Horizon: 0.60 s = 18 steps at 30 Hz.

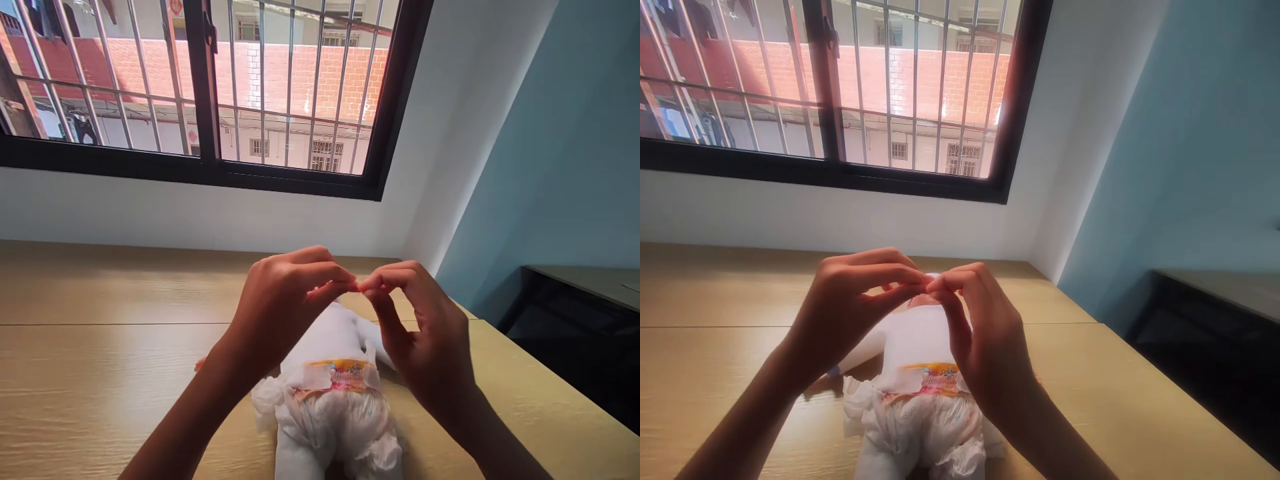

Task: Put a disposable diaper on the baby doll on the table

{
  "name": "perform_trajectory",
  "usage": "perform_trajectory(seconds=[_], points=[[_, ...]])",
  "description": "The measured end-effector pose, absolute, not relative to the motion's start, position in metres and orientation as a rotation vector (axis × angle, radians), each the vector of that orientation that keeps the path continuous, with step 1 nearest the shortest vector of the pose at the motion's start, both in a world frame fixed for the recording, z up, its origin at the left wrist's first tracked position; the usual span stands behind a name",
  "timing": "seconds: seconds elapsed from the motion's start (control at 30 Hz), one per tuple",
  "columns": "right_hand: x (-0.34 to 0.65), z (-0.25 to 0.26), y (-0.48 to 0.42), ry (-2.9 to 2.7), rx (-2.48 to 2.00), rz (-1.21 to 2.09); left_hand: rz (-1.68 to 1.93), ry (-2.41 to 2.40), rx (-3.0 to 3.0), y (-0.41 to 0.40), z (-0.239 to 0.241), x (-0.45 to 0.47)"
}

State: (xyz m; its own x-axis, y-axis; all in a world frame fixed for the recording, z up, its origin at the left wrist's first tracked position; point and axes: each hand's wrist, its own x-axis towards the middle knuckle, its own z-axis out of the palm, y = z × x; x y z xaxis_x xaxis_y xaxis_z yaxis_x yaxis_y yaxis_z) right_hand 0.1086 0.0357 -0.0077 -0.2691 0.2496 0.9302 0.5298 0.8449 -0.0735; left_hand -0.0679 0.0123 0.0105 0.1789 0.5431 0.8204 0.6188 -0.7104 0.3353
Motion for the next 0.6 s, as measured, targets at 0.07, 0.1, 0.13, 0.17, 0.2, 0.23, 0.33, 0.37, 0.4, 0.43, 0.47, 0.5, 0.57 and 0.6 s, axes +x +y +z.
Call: perform_trajectory(seconds=[0.07,0.1,0.13,0.17,0.2,0.23,0.33,0.37,0.4,0.43,0.47,0.5,0.57,0.6], points=[[0.105,-0.007,0.034,-1.854,-0.632,-0.180,-1.775,-1.103,-2.439,0.011,0.011,-0.067],[0.104,-0.006,0.033,-1.846,-0.647,-0.126,-1.878,-1.096,-2.492,0.010,0.012,-0.066],[0.102,-0.005,0.032,-1.837,-0.655,-0.076,-1.976,-1.105,-2.540,0.010,0.013,-0.066],[0.101,-0.003,0.031,-1.824,-0.659,-0.029,-2.070,-1.113,-2.575,0.010,0.015,-0.066],[0.101,-0.002,0.030,-1.811,-0.663,0.015,-2.149,-1.117,-2.600,0.011,0.016,-0.067],[0.100,-0.001,0.029,-1.795,-0.666,0.059,-2.218,-1.109,-2.620,0.012,0.016,-0.067],[0.099,-0.001,0.024,-1.745,-0.682,0.191,-2.384,-1.070,-2.654,0.014,0.015,-0.067],[0.098,-0.001,0.022,-1.725,-0.686,0.236,-2.446,-1.050,-2.652,0.015,0.013,-0.066],[0.097,-0.002,0.020,-1.700,-0.687,0.283,-2.511,-1.024,-2.649,0.015,0.012,-0.064],[0.096,-0.002,0.018,-1.676,-0.682,0.331,-2.579,-0.985,-2.644,0.015,0.010,-0.063],[0.095,-0.002,0.016,-1.653,-0.670,0.375,-2.640,-0.939,-2.638,0.016,0.009,-0.061],[0.093,-0.002,0.014,-1.636,-0.654,0.412,-2.687,-0.895,-2.636,0.016,0.008,-0.060],[0.091,-0.002,0.012,-1.624,-0.625,0.463,-2.741,-0.821,-2.647,0.017,0.006,-0.058],[0.090,-0.002,0.012,-1.633,-0.618,0.482,-2.749,-0.798,-2.656,0.017,0.006,-0.059]])
